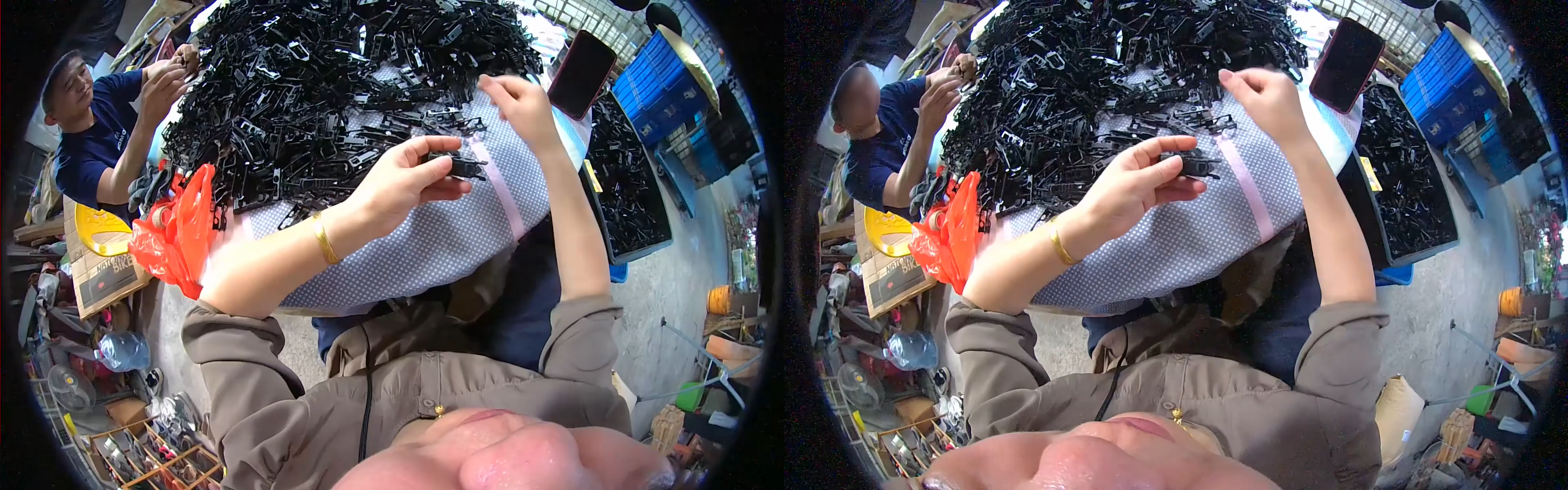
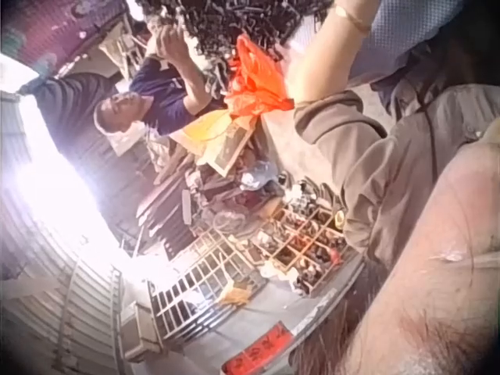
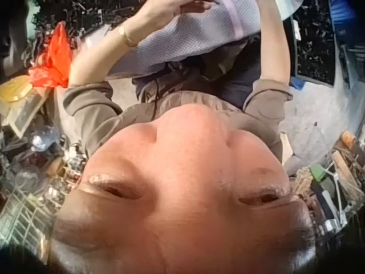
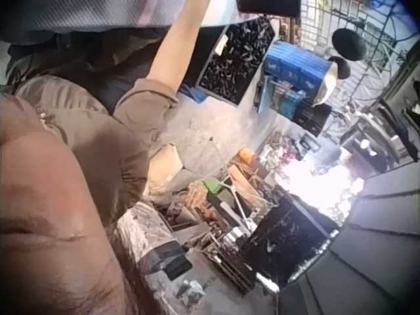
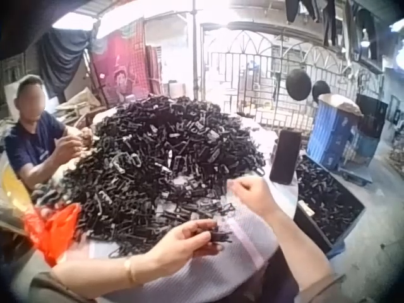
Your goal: Assembling or inspecting small black plastic components at a factory workstation.
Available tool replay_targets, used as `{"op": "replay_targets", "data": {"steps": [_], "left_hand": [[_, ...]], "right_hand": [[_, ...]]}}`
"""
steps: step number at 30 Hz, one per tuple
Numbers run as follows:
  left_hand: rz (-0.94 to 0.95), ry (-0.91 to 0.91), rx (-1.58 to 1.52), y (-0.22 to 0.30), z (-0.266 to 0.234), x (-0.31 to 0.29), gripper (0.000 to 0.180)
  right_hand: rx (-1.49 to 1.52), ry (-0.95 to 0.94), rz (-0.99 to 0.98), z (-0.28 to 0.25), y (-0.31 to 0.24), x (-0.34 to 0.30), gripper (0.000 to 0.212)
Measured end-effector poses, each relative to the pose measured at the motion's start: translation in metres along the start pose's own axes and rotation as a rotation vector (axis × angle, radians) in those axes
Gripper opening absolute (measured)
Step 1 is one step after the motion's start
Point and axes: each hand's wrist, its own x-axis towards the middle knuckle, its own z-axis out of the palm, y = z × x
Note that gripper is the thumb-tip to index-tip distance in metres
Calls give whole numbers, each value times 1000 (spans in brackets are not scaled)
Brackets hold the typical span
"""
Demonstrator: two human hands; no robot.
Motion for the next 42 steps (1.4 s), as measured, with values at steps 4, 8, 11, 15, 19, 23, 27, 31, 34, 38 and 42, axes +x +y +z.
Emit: {"op": "replay_targets", "data": {"steps": [4,8,11,15,19,23,27,31,34,38,42], "left_hand": [[-2,-20,-180,-4,1,7,28],[-22,49,-244,4,-4,2,27],[-25,66,-273,6,-8,2,28],[-32,84,-282,5,-4,2,27],[-25,97,-280,3,-5,0,25],[3,110,-206,-4,-2,2,29],[44,58,-169,-7,0,0,29],[54,56,-121,-11,-2,2,30],[88,47,-55,-12,-2,1,32],[126,73,79,-12,-1,0,35],[179,116,234,-8,-3,-1,38]], "right_hand": [[-461,134,37,4,36,59,36],[-613,121,84,19,36,80,30],[-668,75,49,25,29,69,26],[-417,134,-51,6,17,41,22],[-78,126,-129,-1,-21,-11,16],[99,99,-112,-3,-51,-54,16],[177,-132,-112,-1,-66,-71,16],[35,-86,-212,5,-65,-76,14],[-84,-23,-320,5,-66,-77,12],[-84,7,-354,11,-68,-81,9],[-78,52,-476,21,-65,-83,11]]}}
